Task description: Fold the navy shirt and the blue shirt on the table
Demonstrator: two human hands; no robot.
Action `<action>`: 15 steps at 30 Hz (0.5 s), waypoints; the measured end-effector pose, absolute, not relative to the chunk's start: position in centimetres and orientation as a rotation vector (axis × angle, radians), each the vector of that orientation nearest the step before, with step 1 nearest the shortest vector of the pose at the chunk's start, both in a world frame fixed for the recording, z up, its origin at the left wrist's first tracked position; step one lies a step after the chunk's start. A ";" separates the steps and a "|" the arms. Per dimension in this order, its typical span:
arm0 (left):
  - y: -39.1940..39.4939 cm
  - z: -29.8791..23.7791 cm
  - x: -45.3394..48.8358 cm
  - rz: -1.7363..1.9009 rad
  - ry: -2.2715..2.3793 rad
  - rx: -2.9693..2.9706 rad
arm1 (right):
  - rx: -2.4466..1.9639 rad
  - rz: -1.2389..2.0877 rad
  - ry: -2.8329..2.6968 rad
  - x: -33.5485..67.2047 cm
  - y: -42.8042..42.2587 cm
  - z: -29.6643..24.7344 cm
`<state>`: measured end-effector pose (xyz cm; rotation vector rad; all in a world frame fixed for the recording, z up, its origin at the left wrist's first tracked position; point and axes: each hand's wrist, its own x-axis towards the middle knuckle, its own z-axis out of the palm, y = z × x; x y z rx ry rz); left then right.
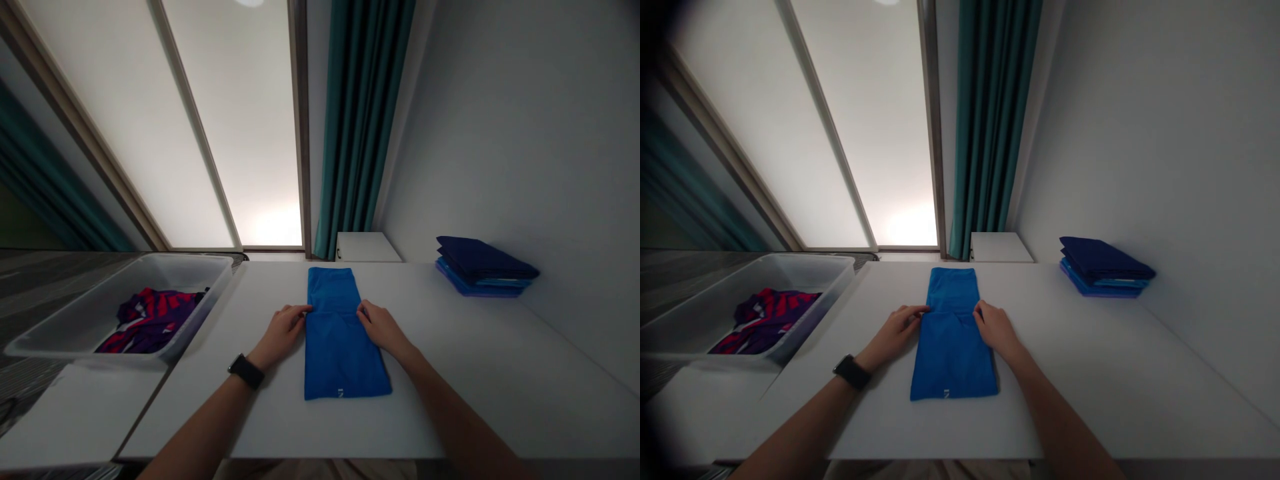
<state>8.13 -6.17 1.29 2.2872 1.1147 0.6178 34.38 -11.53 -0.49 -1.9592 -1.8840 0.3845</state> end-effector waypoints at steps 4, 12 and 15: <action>-6.1 1.2 8.2 0.627 1.099 2.311 | -1.891 0.388 -1.850 34.4 -11.7 -0.4; -6.1 1.1 8.2 0.634 1.084 2.355 | -1.855 0.381 -1.863 34.8 -11.9 -0.6; -6.0 0.8 8.1 0.655 1.088 2.365 | -1.866 0.368 -1.826 35.5 -11.8 -0.4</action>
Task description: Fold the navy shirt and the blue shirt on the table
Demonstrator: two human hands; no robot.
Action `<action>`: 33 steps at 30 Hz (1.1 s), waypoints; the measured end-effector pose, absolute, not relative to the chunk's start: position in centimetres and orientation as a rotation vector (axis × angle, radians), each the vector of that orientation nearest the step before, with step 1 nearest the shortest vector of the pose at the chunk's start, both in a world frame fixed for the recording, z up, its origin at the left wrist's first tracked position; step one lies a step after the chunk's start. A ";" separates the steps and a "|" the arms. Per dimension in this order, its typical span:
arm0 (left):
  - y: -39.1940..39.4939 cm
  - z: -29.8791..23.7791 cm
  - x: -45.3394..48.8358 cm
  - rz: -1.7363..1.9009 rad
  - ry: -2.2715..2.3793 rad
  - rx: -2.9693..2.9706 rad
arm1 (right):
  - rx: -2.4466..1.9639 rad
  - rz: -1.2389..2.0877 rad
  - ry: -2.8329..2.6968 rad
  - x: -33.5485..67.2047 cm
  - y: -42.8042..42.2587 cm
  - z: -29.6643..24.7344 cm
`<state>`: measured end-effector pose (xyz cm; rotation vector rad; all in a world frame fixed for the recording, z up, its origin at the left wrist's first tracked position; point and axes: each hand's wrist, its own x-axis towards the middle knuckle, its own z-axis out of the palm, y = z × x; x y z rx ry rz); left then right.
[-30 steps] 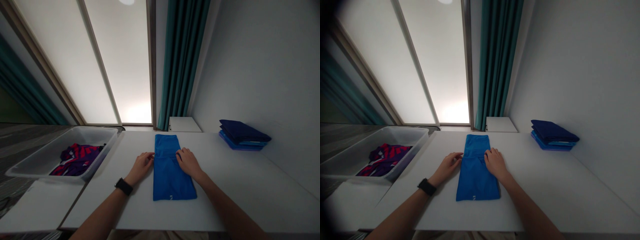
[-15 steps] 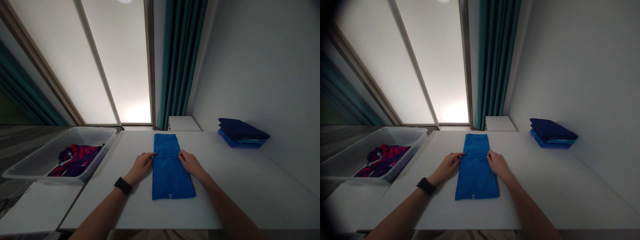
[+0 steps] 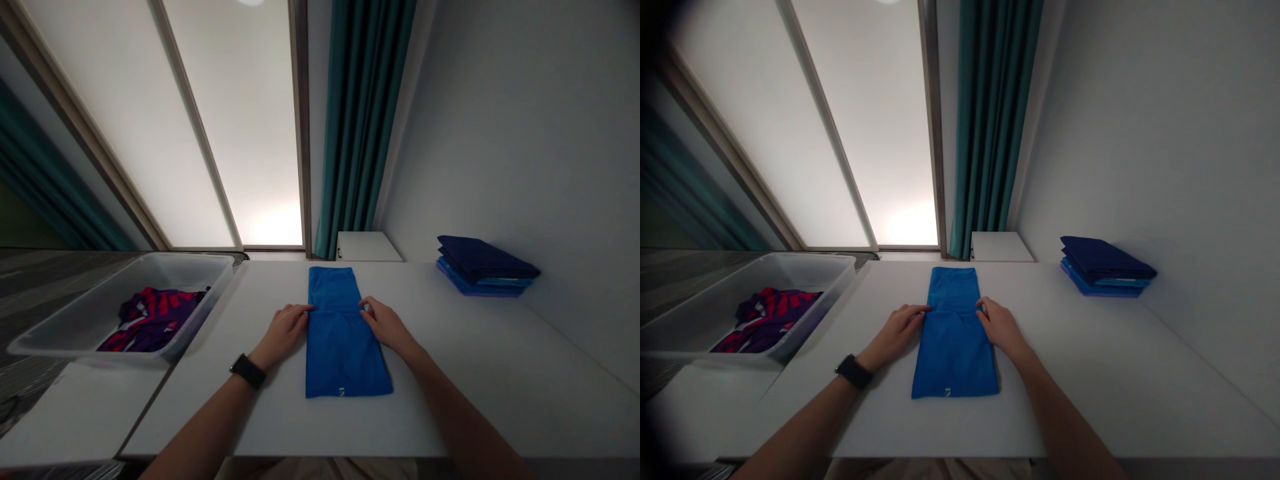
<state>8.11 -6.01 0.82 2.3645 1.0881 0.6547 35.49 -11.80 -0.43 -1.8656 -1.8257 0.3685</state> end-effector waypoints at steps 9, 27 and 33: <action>-9.1 1.8 8.8 0.687 0.791 2.655 | -1.788 0.029 -1.938 33.8 -13.5 0.7; -10.0 0.0 9.5 0.399 0.838 2.773 | -1.904 -0.001 -2.177 29.3 -15.1 -1.6; -10.1 0.4 9.3 0.409 0.815 2.780 | -1.899 0.022 -2.181 29.5 -14.7 -1.8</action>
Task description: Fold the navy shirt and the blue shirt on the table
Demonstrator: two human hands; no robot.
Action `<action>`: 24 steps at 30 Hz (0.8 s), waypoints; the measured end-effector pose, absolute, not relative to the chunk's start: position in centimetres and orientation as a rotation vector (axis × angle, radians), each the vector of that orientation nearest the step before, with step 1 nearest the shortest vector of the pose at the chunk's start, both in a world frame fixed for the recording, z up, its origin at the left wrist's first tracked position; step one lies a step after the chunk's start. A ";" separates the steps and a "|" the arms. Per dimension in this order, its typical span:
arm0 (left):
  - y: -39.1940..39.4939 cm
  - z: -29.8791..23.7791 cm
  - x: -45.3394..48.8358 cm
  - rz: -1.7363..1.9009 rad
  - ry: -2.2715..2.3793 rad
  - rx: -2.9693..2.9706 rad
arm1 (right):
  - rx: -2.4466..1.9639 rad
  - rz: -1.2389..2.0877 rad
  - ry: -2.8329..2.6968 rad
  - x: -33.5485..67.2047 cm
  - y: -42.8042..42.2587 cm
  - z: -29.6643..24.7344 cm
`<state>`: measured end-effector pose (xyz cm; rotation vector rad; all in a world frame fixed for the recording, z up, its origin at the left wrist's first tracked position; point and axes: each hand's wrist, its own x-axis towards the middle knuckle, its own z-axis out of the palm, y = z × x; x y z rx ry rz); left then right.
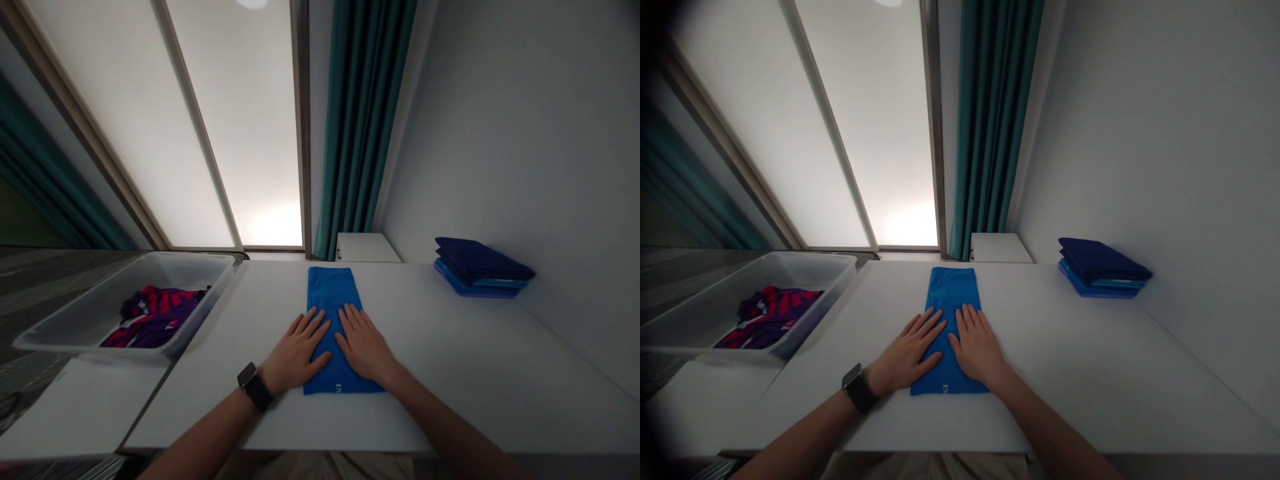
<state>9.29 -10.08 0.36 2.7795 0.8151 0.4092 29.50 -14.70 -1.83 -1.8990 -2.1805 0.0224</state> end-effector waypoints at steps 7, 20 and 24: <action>-10.2 1.7 8.2 0.485 0.680 2.781 | -1.764 0.043 -2.178 30.3 -15.8 0.6; -14.7 3.7 7.4 0.360 0.285 2.971 | -1.332 -0.108 -2.508 30.9 -22.4 1.1; -14.6 2.7 8.2 0.395 0.351 2.976 | -1.375 -0.115 -2.474 30.9 -22.3 0.7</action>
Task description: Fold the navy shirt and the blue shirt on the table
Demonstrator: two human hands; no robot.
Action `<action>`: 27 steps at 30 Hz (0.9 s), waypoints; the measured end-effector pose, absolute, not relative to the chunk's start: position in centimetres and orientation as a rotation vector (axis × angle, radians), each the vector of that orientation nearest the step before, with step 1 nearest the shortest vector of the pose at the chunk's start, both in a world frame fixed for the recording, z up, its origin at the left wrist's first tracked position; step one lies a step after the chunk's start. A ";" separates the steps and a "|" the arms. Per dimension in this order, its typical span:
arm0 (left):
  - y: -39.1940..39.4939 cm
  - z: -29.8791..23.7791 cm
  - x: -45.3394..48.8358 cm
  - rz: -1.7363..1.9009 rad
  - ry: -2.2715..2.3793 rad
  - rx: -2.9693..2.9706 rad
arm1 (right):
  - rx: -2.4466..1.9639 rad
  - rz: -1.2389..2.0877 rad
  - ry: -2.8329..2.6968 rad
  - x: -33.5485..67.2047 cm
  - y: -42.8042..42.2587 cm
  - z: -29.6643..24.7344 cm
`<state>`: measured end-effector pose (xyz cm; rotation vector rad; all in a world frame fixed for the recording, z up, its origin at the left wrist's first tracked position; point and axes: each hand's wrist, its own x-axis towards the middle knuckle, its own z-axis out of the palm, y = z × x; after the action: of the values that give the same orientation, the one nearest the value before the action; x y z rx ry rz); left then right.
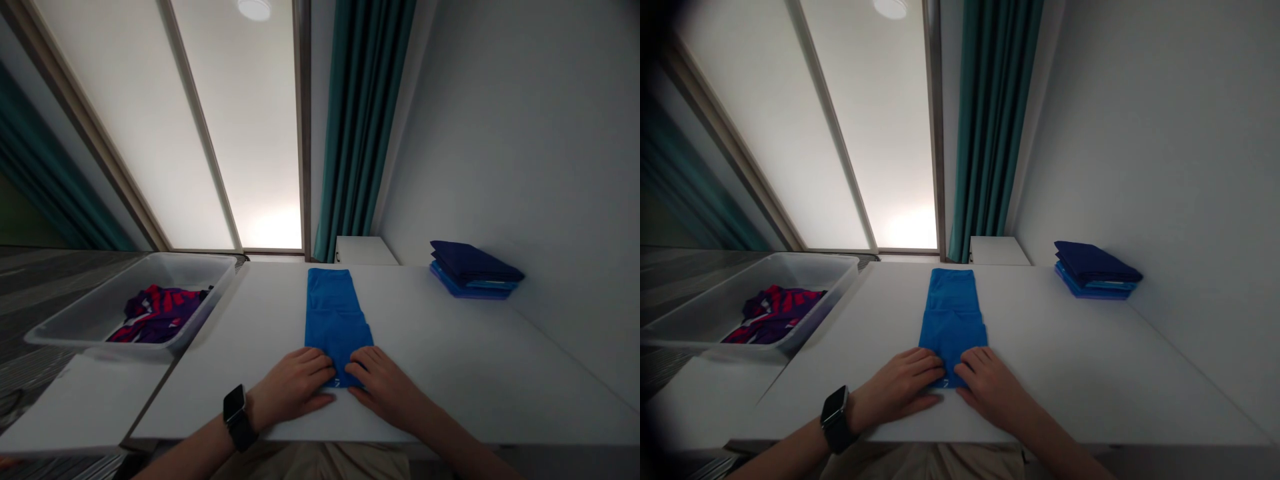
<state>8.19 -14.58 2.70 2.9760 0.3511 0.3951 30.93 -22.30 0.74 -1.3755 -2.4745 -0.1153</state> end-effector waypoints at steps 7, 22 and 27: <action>-13.4 2.0 8.4 0.489 0.230 3.037 | -1.192 -0.344 -2.452 31.3 -21.6 0.0; -12.1 2.4 7.9 0.547 0.415 2.713 | -1.277 -0.261 -2.372 31.4 -21.5 0.0; -12.4 2.2 7.3 0.572 0.381 2.713 | -1.235 -0.349 -2.365 31.2 -21.2 -1.0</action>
<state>7.33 -12.36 2.23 2.7128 0.3808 0.5723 31.25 -21.24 -0.99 -1.2348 -2.3652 -0.3490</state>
